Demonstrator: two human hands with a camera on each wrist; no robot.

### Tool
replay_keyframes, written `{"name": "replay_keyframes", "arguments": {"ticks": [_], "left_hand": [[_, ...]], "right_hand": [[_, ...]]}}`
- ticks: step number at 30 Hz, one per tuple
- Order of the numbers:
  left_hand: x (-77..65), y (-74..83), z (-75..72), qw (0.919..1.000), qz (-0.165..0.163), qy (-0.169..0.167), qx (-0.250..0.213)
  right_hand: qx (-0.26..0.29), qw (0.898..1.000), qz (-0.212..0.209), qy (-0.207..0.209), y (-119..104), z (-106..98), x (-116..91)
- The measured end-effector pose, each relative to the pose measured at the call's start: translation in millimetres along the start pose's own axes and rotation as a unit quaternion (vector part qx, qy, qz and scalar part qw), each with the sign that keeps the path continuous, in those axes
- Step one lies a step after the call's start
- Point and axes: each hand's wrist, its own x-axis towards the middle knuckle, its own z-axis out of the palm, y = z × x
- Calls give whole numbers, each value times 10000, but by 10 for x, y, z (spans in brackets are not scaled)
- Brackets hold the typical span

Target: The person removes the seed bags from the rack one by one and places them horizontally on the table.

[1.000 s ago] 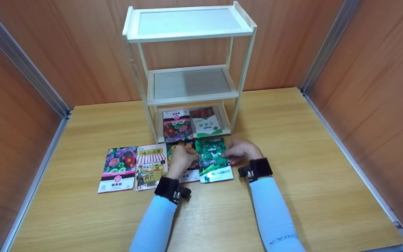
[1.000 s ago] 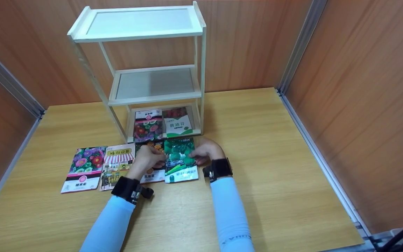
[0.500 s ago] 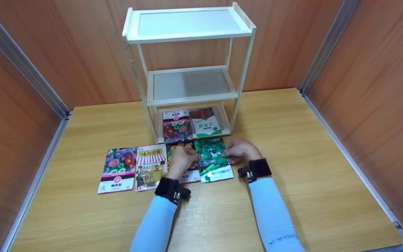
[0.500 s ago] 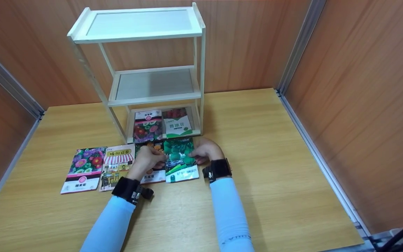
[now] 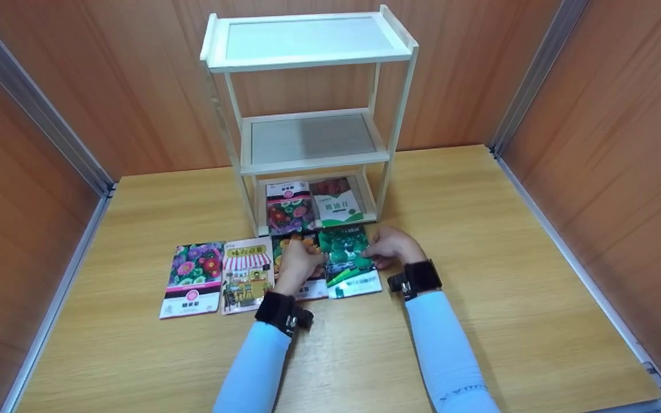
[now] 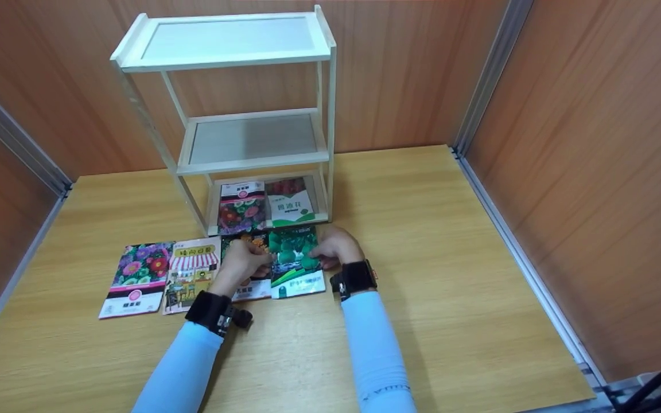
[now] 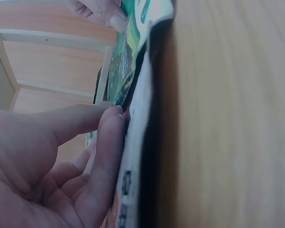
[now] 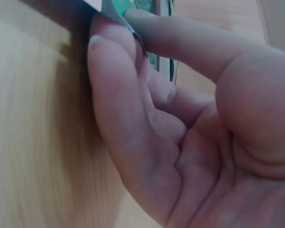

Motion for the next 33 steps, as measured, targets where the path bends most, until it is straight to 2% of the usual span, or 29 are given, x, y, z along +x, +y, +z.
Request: {"name": "replay_keyframes", "arguments": {"ticks": [5, 11, 24, 33], "left_hand": [[-4, -17, -9, 9999, 83, -31, 99], [-14, -29, -12, 9999, 150, -44, 8], [4, -27, -3, 9998, 169, -111, -22], [8, -6, 4, 9996, 86, -71, 243]], "right_hand": [[-84, 9998, 86, 134, -27, 31, -1], [-106, 9996, 184, 208, -43, 49, 13], [-136, 9994, 156, 266, -48, 39, 16], [-634, 9971, 291, 306, -63, 63, 20]]}}
